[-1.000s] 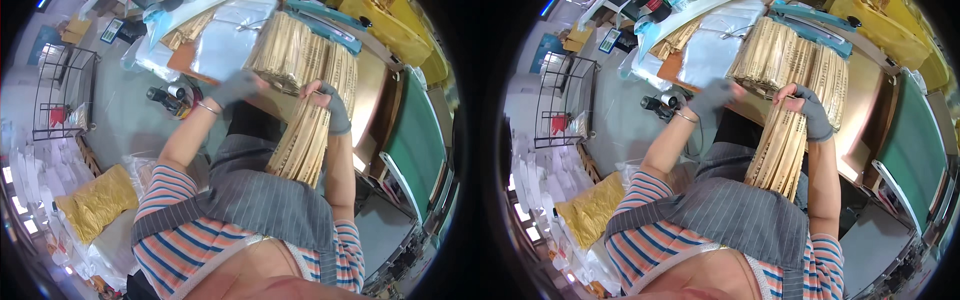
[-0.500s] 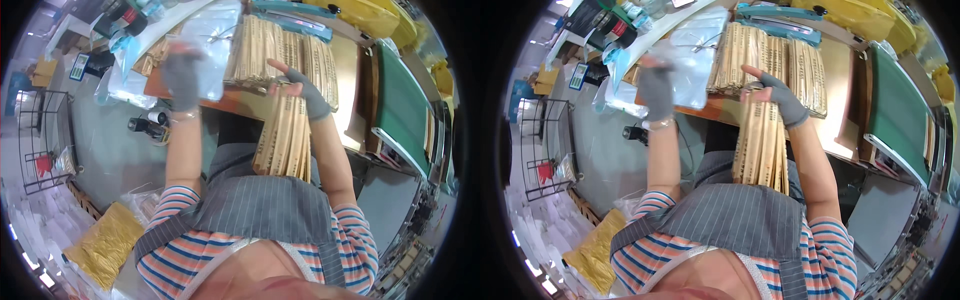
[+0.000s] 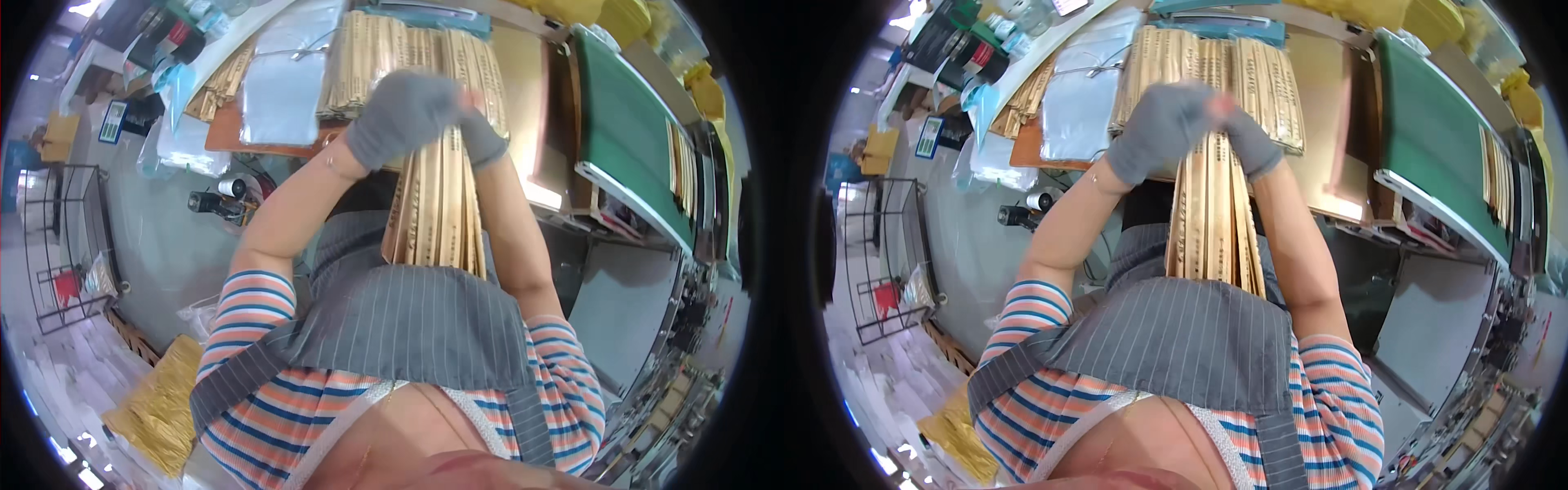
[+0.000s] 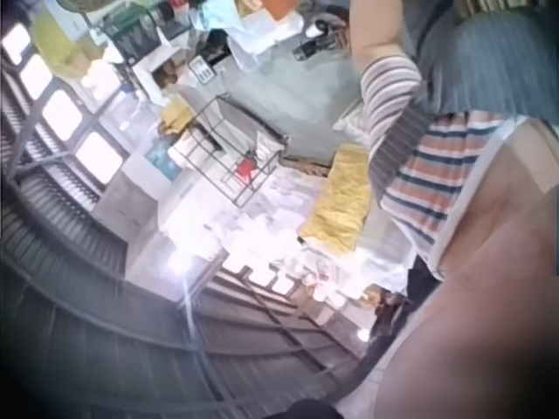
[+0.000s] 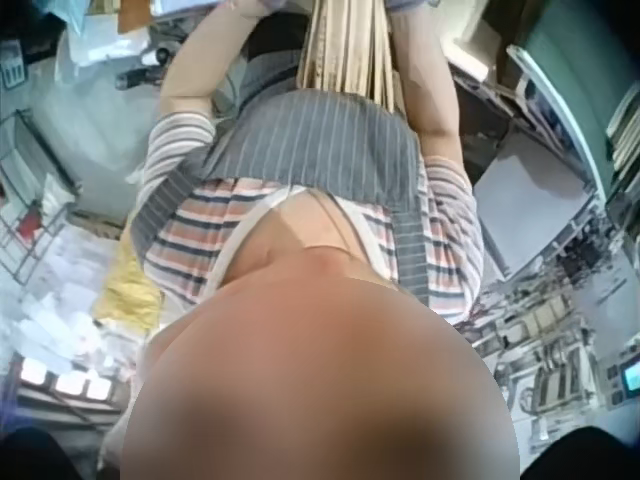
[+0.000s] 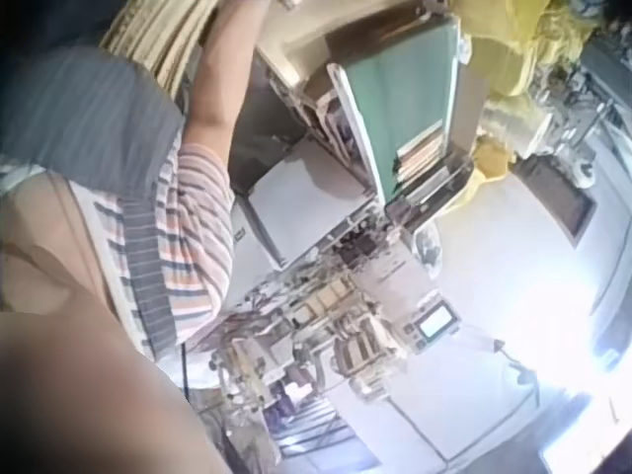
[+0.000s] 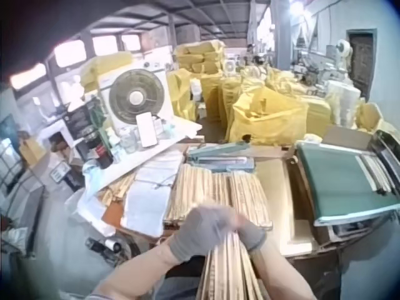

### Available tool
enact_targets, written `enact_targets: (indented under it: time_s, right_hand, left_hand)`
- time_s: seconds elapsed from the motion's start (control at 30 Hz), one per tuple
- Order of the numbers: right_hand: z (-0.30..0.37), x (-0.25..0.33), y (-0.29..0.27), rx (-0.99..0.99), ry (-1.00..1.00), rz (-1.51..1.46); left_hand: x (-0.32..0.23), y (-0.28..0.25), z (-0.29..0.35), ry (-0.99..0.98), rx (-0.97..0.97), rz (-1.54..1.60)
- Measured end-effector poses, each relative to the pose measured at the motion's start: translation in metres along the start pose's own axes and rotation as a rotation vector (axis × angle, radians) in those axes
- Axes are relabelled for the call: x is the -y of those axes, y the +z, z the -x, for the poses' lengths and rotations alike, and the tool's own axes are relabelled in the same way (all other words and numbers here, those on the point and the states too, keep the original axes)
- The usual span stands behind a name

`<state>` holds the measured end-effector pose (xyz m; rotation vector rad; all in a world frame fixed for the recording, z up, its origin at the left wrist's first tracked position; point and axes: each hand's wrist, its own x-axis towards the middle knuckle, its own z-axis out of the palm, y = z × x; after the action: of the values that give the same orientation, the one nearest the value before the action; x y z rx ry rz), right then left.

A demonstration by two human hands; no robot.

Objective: Packaging bundles of wooden sticks into plastic bags and sealing them using a heat sealer and tape dispenser.

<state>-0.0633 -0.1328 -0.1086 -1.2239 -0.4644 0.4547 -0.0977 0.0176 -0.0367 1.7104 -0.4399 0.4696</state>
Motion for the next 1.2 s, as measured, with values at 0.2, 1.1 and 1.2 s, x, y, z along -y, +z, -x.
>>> enact_targets:
  time_s: [0.2, 1.1, 1.2]
  right_hand:
    - [0.092, -0.013, 0.039, -0.202, 0.109, -0.438]
    - [-0.063, 0.201, -0.076, -0.511, -0.237, 1.106]
    - [-0.034, 0.210, -0.027, -0.482, -0.805, 1.438]
  left_hand:
    - [0.008, -0.002, 0.090, 0.240, 0.098, -0.302]
    - [-0.043, -0.064, -0.150, -0.215, 0.376, -0.151]
    - [-0.080, -0.050, -0.142, -0.276, 0.376, -0.108]
